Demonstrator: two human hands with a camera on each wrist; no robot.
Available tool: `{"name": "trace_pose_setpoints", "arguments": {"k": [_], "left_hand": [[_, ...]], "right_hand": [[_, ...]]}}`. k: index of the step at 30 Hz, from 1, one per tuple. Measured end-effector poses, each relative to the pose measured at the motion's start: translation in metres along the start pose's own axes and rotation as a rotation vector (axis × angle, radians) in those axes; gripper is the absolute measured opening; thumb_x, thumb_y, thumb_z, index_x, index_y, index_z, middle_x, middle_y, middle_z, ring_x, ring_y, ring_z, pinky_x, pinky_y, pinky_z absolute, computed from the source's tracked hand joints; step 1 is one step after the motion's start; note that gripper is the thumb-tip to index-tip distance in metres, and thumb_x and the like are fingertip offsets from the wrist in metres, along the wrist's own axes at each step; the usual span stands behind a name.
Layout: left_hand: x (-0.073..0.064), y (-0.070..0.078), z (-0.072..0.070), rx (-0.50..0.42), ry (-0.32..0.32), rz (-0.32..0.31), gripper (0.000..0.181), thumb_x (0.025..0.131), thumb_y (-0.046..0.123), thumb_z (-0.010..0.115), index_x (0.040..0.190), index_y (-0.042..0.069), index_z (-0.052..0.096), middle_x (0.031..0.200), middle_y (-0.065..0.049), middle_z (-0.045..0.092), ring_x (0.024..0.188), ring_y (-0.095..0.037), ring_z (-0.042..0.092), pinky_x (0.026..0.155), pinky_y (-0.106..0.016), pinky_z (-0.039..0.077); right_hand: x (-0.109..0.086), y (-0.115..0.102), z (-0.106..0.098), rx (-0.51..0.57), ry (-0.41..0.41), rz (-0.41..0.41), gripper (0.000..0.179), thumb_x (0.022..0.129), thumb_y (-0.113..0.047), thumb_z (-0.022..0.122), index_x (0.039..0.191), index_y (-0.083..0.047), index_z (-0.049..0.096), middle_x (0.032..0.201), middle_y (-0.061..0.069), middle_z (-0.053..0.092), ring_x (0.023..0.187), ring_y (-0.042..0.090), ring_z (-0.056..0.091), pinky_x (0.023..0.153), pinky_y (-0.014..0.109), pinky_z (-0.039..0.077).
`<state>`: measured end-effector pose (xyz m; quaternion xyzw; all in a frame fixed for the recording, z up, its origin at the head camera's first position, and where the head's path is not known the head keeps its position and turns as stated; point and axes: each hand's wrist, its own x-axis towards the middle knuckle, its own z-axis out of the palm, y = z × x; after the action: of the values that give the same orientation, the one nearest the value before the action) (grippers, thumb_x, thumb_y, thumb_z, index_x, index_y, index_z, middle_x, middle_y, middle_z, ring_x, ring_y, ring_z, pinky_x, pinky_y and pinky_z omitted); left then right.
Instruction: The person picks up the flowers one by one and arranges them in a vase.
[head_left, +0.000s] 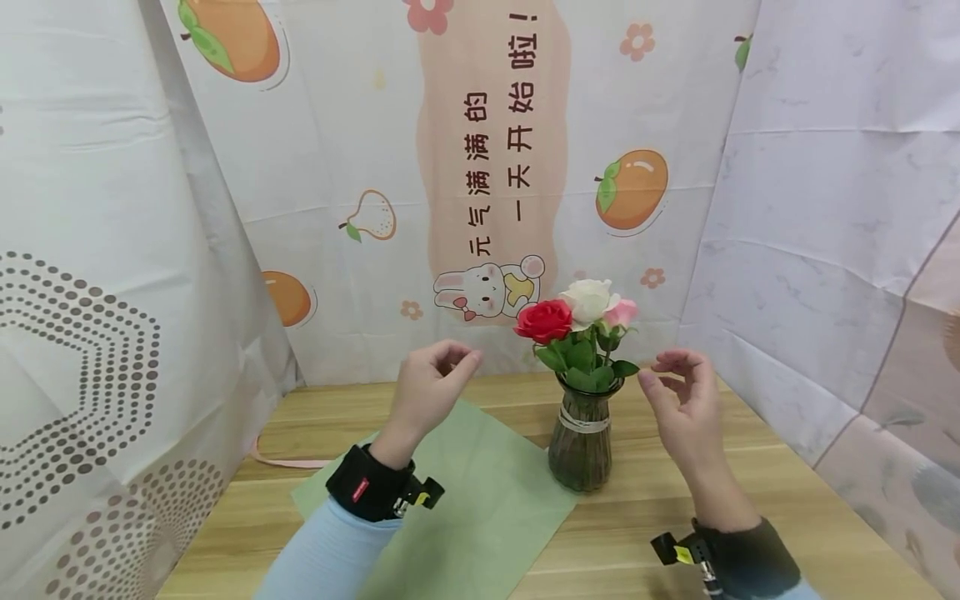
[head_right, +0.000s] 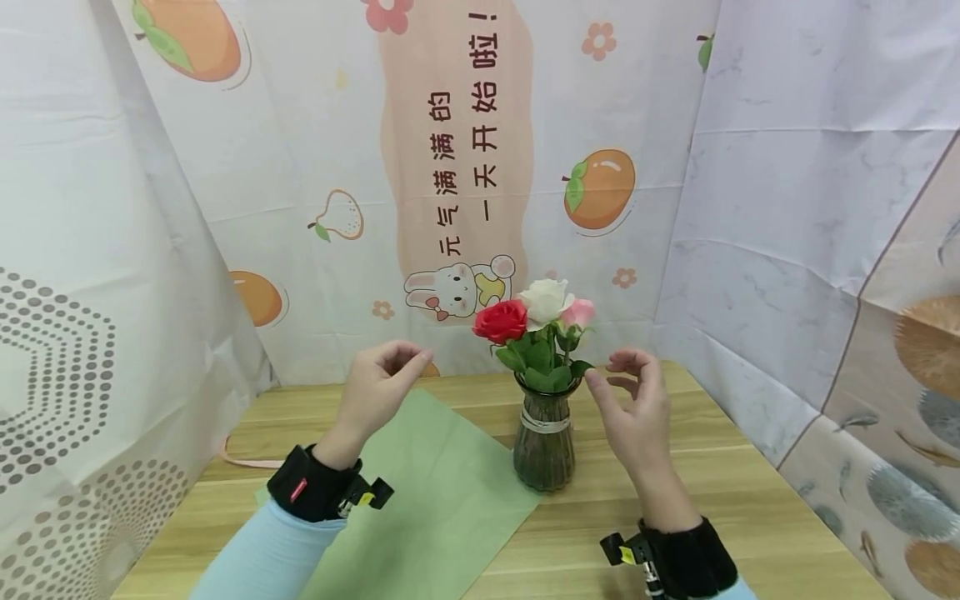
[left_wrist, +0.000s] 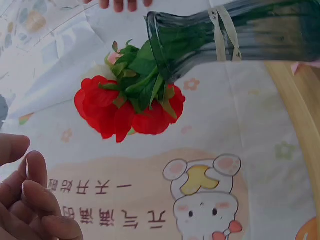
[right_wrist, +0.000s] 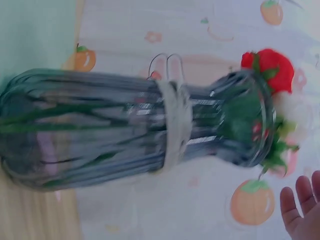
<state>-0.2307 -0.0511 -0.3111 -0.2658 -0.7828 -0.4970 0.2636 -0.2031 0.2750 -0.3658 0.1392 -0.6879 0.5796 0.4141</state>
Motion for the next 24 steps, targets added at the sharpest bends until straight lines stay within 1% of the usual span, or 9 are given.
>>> {"name": "trace_pose_setpoints", "arguments": {"k": [3,6,8,10,12,14,17,21,24], "left_hand": [[-0.007,-0.001,-0.009,0.064,0.032,0.118,0.009,0.094,0.02,0.074,0.089,0.012,0.076,0.072,0.002,0.067,0.056,-0.01,0.05,0.051,-0.022,0.041],[-0.013,-0.003,-0.016,0.149,0.074,0.239,0.007,0.093,0.018,0.075,0.088,0.013,0.073,0.076,0.003,0.067,0.059,-0.013,0.052,0.054,-0.022,0.043],[-0.018,-0.004,-0.02,0.201,0.096,0.3,0.006,0.09,0.017,0.077,0.089,0.013,0.072,0.08,0.002,0.068,0.064,-0.014,0.054,0.058,-0.023,0.046],[-0.023,-0.006,-0.023,0.248,0.109,0.345,0.008,0.089,0.016,0.078,0.092,0.012,0.071,0.085,0.0,0.069,0.071,-0.015,0.057,0.063,-0.026,0.049],[-0.03,-0.007,-0.025,0.281,0.11,0.364,0.013,0.088,0.017,0.079,0.095,0.011,0.071,0.09,-0.001,0.069,0.077,-0.016,0.058,0.068,-0.028,0.051],[-0.038,-0.01,-0.028,0.308,0.111,0.373,0.017,0.088,0.02,0.079,0.1,0.01,0.071,0.096,-0.003,0.068,0.086,-0.018,0.06,0.074,-0.031,0.052],[-0.048,-0.014,-0.03,0.34,0.107,0.384,0.023,0.089,0.025,0.079,0.104,0.01,0.071,0.104,-0.004,0.067,0.097,-0.021,0.061,0.082,-0.034,0.051],[-0.057,-0.024,-0.033,0.398,0.103,0.403,0.033,0.088,0.032,0.08,0.109,0.008,0.07,0.112,-0.007,0.068,0.108,-0.024,0.061,0.09,-0.039,0.049],[-0.061,-0.034,-0.034,0.453,0.098,0.389,0.041,0.087,0.038,0.08,0.114,0.008,0.07,0.12,-0.008,0.068,0.113,-0.026,0.06,0.095,-0.043,0.047]], "right_hand": [[0.0,-0.005,0.006,0.01,0.005,-0.182,0.026,0.087,0.015,0.064,0.11,0.018,0.053,0.105,0.004,0.057,0.098,0.011,0.059,0.088,0.013,0.049],[-0.001,-0.011,0.015,-0.005,0.006,-0.373,0.017,0.084,0.014,0.066,0.096,0.019,0.056,0.094,0.015,0.059,0.092,0.009,0.06,0.086,0.013,0.051],[-0.002,-0.016,0.023,-0.013,0.009,-0.474,0.017,0.088,0.004,0.069,0.089,0.017,0.058,0.087,0.021,0.058,0.086,0.011,0.06,0.085,0.014,0.051],[-0.004,-0.023,0.031,-0.032,0.008,-0.554,0.029,0.093,-0.01,0.071,0.084,0.015,0.059,0.082,0.023,0.058,0.082,0.015,0.058,0.085,0.014,0.049],[-0.006,-0.028,0.04,-0.044,0.002,-0.611,0.039,0.096,-0.023,0.071,0.082,0.012,0.06,0.08,0.023,0.059,0.08,0.018,0.057,0.084,0.014,0.047],[-0.009,-0.031,0.049,-0.055,-0.02,-0.645,0.046,0.097,-0.033,0.07,0.083,0.01,0.062,0.081,0.02,0.061,0.081,0.021,0.057,0.086,0.014,0.046],[-0.015,-0.03,0.06,-0.071,-0.082,-0.653,0.045,0.098,-0.037,0.068,0.091,0.008,0.066,0.088,0.019,0.064,0.086,0.024,0.061,0.091,0.014,0.046],[-0.026,-0.027,0.075,-0.148,-0.209,-0.59,0.044,0.099,-0.041,0.065,0.109,0.002,0.069,0.109,0.018,0.068,0.102,0.027,0.065,0.103,0.014,0.044],[-0.035,-0.025,0.084,-0.251,-0.316,-0.499,0.045,0.097,-0.038,0.069,0.125,-0.003,0.066,0.128,0.015,0.065,0.118,0.027,0.063,0.108,0.023,0.045]]}}
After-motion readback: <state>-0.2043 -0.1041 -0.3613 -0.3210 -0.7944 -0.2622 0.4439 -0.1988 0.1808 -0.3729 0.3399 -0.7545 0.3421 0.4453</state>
